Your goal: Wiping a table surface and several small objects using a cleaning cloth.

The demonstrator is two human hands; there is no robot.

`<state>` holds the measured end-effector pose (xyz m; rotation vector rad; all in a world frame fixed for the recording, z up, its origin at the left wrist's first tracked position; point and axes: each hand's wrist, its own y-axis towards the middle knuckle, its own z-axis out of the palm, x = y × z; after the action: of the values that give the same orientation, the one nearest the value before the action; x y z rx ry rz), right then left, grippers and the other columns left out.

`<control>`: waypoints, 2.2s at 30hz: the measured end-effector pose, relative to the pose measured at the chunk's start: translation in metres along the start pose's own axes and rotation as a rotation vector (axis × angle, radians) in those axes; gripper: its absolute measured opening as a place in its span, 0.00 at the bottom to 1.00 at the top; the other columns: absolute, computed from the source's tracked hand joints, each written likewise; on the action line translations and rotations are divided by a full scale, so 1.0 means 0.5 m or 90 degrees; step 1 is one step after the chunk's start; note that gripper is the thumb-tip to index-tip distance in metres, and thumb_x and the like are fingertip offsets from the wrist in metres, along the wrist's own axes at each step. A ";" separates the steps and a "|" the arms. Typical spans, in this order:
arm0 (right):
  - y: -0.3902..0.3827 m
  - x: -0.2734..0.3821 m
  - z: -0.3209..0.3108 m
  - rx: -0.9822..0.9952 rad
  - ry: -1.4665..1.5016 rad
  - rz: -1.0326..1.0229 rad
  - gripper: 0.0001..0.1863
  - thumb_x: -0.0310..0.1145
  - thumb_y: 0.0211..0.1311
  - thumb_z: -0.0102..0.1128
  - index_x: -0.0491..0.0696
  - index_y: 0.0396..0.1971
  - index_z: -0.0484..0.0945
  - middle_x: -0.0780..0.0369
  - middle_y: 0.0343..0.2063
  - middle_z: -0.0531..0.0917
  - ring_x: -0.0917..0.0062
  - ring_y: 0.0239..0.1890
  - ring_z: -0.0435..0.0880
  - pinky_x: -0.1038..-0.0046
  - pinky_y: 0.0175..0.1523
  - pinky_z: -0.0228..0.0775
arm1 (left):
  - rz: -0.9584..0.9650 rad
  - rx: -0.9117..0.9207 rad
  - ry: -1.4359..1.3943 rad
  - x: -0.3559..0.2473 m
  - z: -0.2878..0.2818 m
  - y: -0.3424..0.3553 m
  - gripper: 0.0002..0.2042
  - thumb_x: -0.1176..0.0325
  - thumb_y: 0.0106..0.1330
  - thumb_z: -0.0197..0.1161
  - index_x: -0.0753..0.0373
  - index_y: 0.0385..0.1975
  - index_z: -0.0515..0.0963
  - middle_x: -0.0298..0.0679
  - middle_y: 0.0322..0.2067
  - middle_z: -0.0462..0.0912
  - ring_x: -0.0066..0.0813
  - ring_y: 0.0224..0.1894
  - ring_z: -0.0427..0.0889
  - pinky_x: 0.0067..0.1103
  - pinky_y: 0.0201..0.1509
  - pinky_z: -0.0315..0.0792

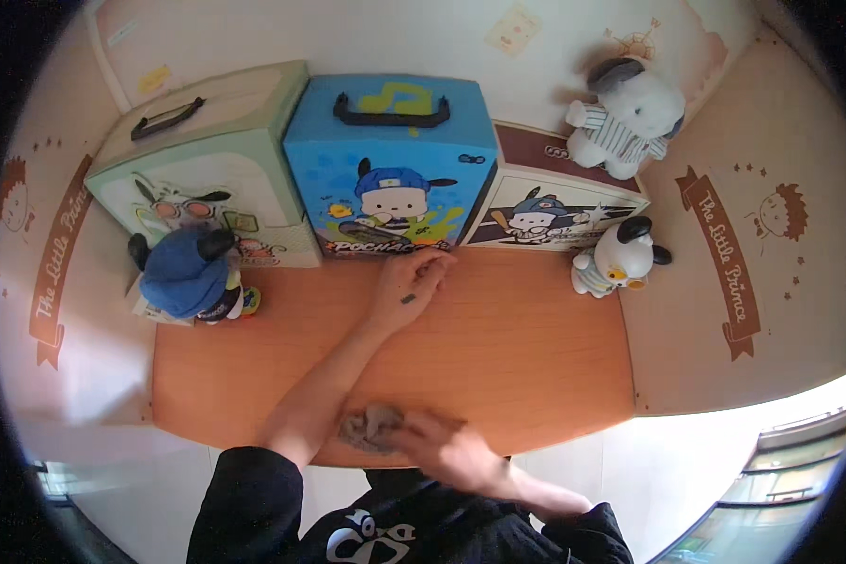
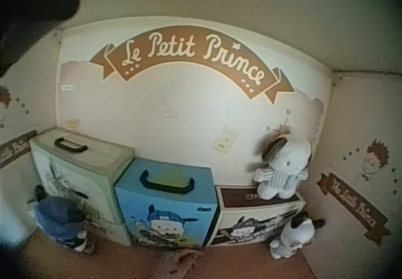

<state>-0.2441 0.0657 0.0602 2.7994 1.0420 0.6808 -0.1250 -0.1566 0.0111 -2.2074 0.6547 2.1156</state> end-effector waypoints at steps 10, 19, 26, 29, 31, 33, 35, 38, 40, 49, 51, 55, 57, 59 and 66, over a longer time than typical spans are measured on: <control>0.087 -0.230 -0.116 -0.150 0.326 0.267 0.24 0.18 0.66 0.64 0.47 0.62 0.83 0.61 0.54 0.88 0.70 0.48 0.89 0.70 0.53 0.82 | 0.033 -0.017 0.053 0.008 -0.012 -0.002 0.11 0.64 0.79 0.64 0.64 0.43 0.89 0.33 0.24 0.84 0.22 0.24 0.74 0.22 0.28 0.67; 0.108 -0.373 -0.008 -0.360 0.338 0.254 0.24 0.16 0.64 0.60 0.44 0.60 0.82 0.59 0.52 0.88 0.70 0.51 0.86 0.72 0.59 0.78 | 0.185 0.100 0.204 -0.014 0.009 -0.022 0.09 0.63 0.77 0.65 0.61 0.47 0.87 0.40 0.46 0.87 0.36 0.41 0.81 0.29 0.46 0.76; 0.112 -0.375 -0.035 -0.514 0.328 0.229 0.20 0.17 0.66 0.57 0.45 0.57 0.83 0.61 0.50 0.87 0.72 0.52 0.84 0.72 0.63 0.74 | 0.293 0.275 0.559 -0.023 0.052 -0.063 0.17 0.67 0.74 0.63 0.57 0.61 0.82 0.40 0.71 0.75 0.47 0.69 0.72 0.38 0.71 0.72; 0.100 -0.373 -0.041 -0.554 0.355 0.240 0.19 0.18 0.67 0.57 0.45 0.55 0.84 0.62 0.50 0.87 0.73 0.51 0.83 0.72 0.63 0.73 | 0.262 0.311 0.562 -0.052 0.065 -0.124 0.19 0.67 0.74 0.61 0.56 0.64 0.81 0.39 0.74 0.72 0.48 0.75 0.69 0.39 0.75 0.70; 0.101 -0.366 -0.037 -0.562 0.392 0.248 0.17 0.19 0.68 0.56 0.45 0.53 0.84 0.63 0.51 0.87 0.73 0.50 0.83 0.73 0.62 0.73 | 0.258 0.263 0.511 -0.072 0.048 -0.176 0.20 0.68 0.74 0.61 0.57 0.65 0.80 0.38 0.74 0.74 0.47 0.76 0.70 0.39 0.77 0.69; 0.104 -0.368 -0.037 -0.569 0.412 0.257 0.16 0.19 0.68 0.56 0.45 0.53 0.84 0.63 0.52 0.86 0.74 0.50 0.83 0.73 0.61 0.73 | 0.248 0.229 0.482 -0.080 0.014 -0.204 0.22 0.67 0.74 0.60 0.56 0.67 0.79 0.37 0.74 0.75 0.46 0.76 0.70 0.38 0.78 0.68; 0.105 -0.361 -0.034 -0.571 0.420 0.244 0.16 0.19 0.68 0.56 0.46 0.51 0.85 0.64 0.51 0.86 0.74 0.49 0.83 0.74 0.60 0.73 | 0.163 0.174 0.479 -0.102 -0.042 -0.223 0.22 0.66 0.78 0.57 0.56 0.70 0.78 0.38 0.74 0.76 0.46 0.75 0.73 0.39 0.76 0.71; 0.102 -0.340 -0.033 -0.572 0.433 0.241 0.16 0.18 0.68 0.55 0.46 0.50 0.85 0.64 0.51 0.86 0.75 0.49 0.83 0.74 0.59 0.73 | -0.007 0.031 0.501 -0.074 -0.147 -0.210 0.26 0.65 0.72 0.63 0.55 0.71 0.77 0.43 0.72 0.76 0.49 0.74 0.73 0.43 0.73 0.72; 0.105 -0.323 -0.033 -0.550 0.433 0.240 0.16 0.18 0.69 0.54 0.46 0.51 0.85 0.65 0.50 0.86 0.78 0.48 0.82 0.76 0.58 0.73 | -0.064 -0.051 0.491 -0.068 -0.131 -0.202 0.25 0.65 0.71 0.63 0.57 0.69 0.78 0.44 0.71 0.77 0.50 0.73 0.73 0.43 0.73 0.71; 0.091 -0.319 -0.029 -0.578 0.472 0.209 0.14 0.18 0.70 0.55 0.46 0.49 0.86 0.65 0.47 0.88 0.79 0.45 0.82 0.78 0.53 0.73 | 0.149 0.108 0.560 -0.166 0.125 -0.325 0.18 0.69 0.67 0.66 0.56 0.57 0.82 0.40 0.72 0.74 0.49 0.78 0.67 0.42 0.75 0.68; 0.089 -0.299 -0.051 -0.591 0.536 0.240 0.14 0.18 0.70 0.55 0.46 0.49 0.86 0.65 0.47 0.88 0.80 0.44 0.82 0.78 0.52 0.73 | 0.100 0.015 0.529 -0.165 0.025 -0.348 0.16 0.74 0.65 0.67 0.56 0.54 0.84 0.39 0.67 0.80 0.48 0.73 0.74 0.40 0.72 0.71; 0.087 -0.286 -0.061 -0.604 0.605 0.261 0.14 0.19 0.71 0.54 0.46 0.48 0.86 0.66 0.47 0.88 0.82 0.42 0.82 0.79 0.51 0.73 | -0.043 -0.192 0.688 -0.114 -0.291 -0.452 0.22 0.64 0.75 0.55 0.63 0.65 0.79 0.47 0.63 0.83 0.52 0.60 0.80 0.42 0.64 0.73; 0.091 -0.277 -0.059 -0.592 0.621 0.240 0.13 0.20 0.72 0.54 0.46 0.48 0.86 0.66 0.47 0.88 0.82 0.42 0.81 0.79 0.52 0.73 | -0.100 -0.317 0.797 -0.109 -0.390 -0.493 0.22 0.66 0.79 0.53 0.65 0.69 0.76 0.48 0.65 0.83 0.56 0.63 0.78 0.41 0.68 0.70; 0.095 -0.253 -0.057 -0.578 0.638 0.229 0.13 0.20 0.72 0.54 0.46 0.48 0.86 0.66 0.46 0.87 0.82 0.42 0.81 0.78 0.52 0.73 | 0.118 -0.249 1.157 -0.065 -0.448 -0.528 0.21 0.71 0.77 0.52 0.65 0.68 0.77 0.50 0.58 0.84 0.56 0.58 0.79 0.41 0.66 0.71; 0.081 -0.245 -0.036 -0.495 0.584 0.235 0.12 0.21 0.75 0.54 0.46 0.48 0.86 0.66 0.43 0.87 0.81 0.41 0.80 0.78 0.52 0.72 | 0.017 -0.024 0.618 -0.171 0.090 -0.420 0.23 0.75 0.66 0.63 0.60 0.63 0.81 0.46 0.74 0.73 0.55 0.76 0.70 0.47 0.78 0.65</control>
<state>-0.3097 -0.0448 0.0387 1.9437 0.1501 1.9831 -0.1033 0.0725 0.0319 -3.1759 0.6276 0.9240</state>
